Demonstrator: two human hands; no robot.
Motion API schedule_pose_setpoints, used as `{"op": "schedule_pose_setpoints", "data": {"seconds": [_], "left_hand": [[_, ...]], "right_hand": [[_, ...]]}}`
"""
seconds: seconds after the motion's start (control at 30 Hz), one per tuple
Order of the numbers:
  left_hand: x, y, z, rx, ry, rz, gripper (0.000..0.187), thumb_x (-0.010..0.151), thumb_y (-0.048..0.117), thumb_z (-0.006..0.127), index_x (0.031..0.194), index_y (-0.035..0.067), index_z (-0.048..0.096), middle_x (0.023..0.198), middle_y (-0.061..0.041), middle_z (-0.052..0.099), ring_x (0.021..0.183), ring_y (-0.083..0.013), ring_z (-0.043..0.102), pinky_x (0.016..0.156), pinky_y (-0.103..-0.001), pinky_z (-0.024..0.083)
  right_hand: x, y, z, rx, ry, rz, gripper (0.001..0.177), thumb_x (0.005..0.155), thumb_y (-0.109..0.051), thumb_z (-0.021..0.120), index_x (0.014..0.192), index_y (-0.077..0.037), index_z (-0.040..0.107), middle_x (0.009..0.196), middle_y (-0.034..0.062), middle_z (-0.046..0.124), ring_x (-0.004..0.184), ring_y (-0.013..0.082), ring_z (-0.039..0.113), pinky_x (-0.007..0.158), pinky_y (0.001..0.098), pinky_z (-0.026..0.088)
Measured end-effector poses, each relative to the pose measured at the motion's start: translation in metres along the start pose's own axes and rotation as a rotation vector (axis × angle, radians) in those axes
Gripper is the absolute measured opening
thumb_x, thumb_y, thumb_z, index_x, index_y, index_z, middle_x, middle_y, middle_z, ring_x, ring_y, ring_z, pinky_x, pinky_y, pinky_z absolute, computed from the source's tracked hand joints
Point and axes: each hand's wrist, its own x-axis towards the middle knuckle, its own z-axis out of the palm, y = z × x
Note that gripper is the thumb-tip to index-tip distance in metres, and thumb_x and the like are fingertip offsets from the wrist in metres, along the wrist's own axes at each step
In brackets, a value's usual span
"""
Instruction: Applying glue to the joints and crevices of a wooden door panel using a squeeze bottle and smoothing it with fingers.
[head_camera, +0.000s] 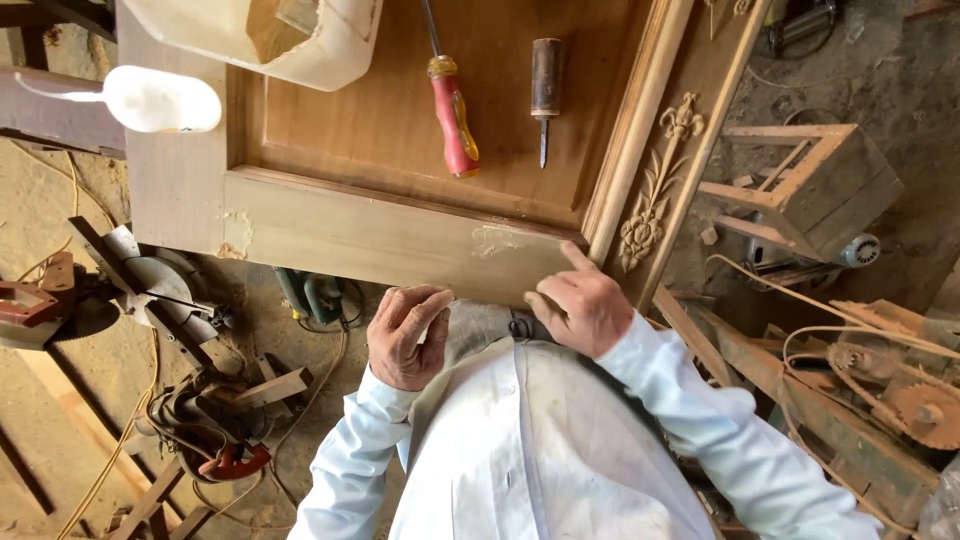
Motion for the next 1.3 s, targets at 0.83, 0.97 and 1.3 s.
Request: {"op": "schedule_pose_setpoints", "data": {"seconds": [0.83,0.97,1.3], "left_hand": [[-0.004,0.005,0.004,-0.016,-0.05,0.051,0.013,0.094,0.006,0.067,0.098,0.003,0.078,0.088,-0.018,0.071,0.069,-0.0382,0.068,0.064,-0.043,0.058],[0.001,0.008,-0.001,0.002,-0.045,0.033,0.011,0.094,0.004,0.067,0.097,0.002,0.078,0.089,-0.019,0.071,0.068,-0.039,0.067,0.063,-0.045,0.057],[-0.004,0.003,-0.019,0.001,0.006,0.009,0.015,0.095,0.005,0.065,0.101,0.002,0.079,0.088,-0.017,0.072,0.069,-0.0378,0.067,0.064,-0.044,0.058]], "right_hand": [[0.025,-0.029,0.03,-0.103,0.029,-0.018,0.039,0.093,-0.036,0.068,0.065,-0.014,0.054,0.054,0.0066,0.053,0.048,0.025,0.06,0.113,0.0492,0.044],[0.046,-0.026,0.052,0.06,0.084,-0.164,0.033,0.091,-0.025,0.069,0.064,-0.016,0.054,0.054,0.003,0.054,0.046,0.0211,0.062,0.114,0.0458,0.046],[0.052,-0.015,0.025,0.223,-0.032,-0.209,0.02,0.085,-0.023,0.073,0.073,-0.013,0.061,0.057,0.0065,0.057,0.051,0.0258,0.066,0.116,0.0461,0.046]]}}
